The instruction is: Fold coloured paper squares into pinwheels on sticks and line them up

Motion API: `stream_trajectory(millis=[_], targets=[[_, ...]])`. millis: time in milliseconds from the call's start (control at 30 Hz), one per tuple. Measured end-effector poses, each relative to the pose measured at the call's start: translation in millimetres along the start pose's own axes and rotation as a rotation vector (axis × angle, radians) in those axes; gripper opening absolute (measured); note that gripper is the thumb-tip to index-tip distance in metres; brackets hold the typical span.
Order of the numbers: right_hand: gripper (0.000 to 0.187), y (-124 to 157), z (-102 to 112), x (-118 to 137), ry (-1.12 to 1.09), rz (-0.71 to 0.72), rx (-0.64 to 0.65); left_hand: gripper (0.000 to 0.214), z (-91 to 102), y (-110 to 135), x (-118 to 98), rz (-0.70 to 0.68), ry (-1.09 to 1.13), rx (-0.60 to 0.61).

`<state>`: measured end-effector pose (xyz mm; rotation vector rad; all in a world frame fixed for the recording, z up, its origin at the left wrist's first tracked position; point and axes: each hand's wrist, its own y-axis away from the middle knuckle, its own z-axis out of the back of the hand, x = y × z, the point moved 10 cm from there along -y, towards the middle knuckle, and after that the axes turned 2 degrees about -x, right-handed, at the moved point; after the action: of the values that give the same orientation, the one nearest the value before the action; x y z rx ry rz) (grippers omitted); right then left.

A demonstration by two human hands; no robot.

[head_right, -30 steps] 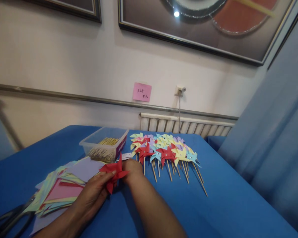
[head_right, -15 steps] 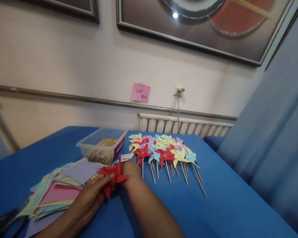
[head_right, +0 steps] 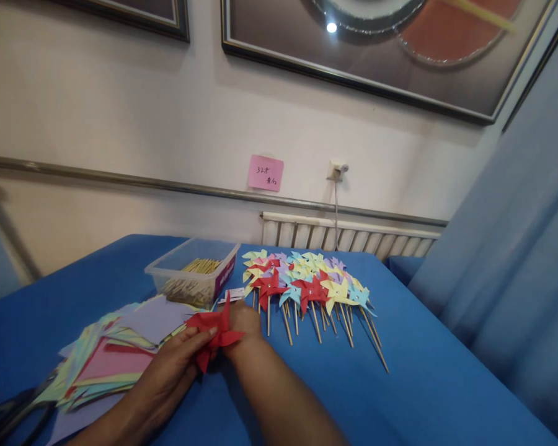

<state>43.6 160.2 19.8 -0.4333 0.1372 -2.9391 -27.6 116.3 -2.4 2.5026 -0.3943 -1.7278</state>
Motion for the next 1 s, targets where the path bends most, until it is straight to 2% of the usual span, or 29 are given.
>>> stream_trajectory(millis=[133, 400, 567, 767, 1000], targets=[[0.027, 2, 1, 2, 0.006, 0.003, -0.02, 0.023, 2.0, 0, 0, 0.009, -0.006, -0.019], [0.022, 1, -1, -1, -0.023, 0.07, 0.05, 0.023, 2.0, 3, -7, -0.009, 0.008, -0.024], [0.025, 1, 0, -5, -0.013, 0.038, 0.043, 0.022, 0.3, 6, -13, -0.025, 0.009, -0.027], [0.022, 4, 3, 2, -0.009, 0.042, 0.033, 0.023, -0.4, 7, -15, -0.027, 0.0, -0.028], [0.022, 2, -1, -6, -0.136, 0.005, 0.04, 0.019, -5.6, 13, -19, -0.021, 0.044, -0.007]])
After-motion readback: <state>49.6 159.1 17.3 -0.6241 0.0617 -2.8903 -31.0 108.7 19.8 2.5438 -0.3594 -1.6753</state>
